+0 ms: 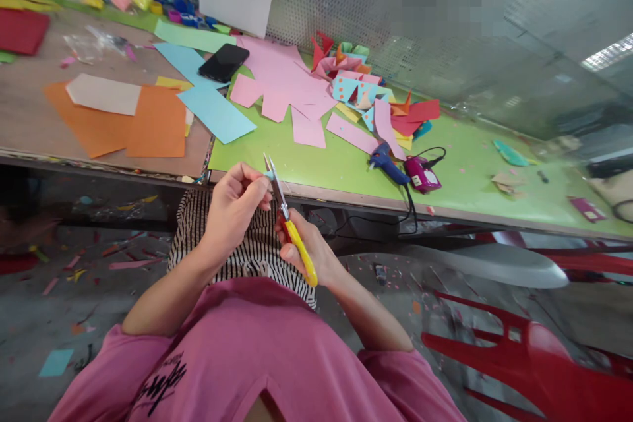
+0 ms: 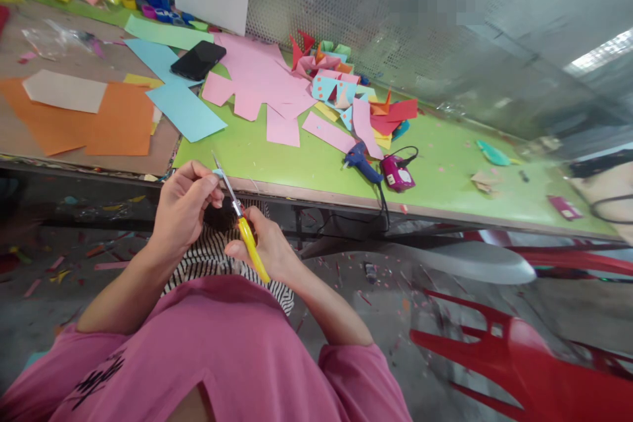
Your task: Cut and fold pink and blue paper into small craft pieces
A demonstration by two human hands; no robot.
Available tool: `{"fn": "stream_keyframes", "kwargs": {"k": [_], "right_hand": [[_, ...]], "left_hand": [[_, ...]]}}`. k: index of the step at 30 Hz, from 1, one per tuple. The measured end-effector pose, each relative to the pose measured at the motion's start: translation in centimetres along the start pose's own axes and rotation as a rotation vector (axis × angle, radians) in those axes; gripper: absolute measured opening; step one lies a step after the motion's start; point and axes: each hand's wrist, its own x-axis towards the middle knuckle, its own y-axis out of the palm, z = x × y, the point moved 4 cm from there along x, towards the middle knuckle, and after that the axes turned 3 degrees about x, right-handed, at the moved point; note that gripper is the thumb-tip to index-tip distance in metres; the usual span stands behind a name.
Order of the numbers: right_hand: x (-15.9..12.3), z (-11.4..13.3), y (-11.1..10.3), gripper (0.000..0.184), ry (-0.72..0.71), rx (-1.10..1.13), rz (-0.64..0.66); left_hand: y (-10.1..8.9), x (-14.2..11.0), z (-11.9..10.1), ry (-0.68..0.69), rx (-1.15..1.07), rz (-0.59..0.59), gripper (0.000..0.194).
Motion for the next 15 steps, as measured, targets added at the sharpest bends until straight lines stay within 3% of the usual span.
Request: {"fn": "stream_keyframes", "kwargs": {"k": [15], "right_hand": [[-0.32, 0.46, -0.09, 0.082, 0.027, 0.004, -0.078]], "left_hand": [[-0.09, -0.16, -0.01, 0.023, 0.008, 0.004, 0.018]]}}
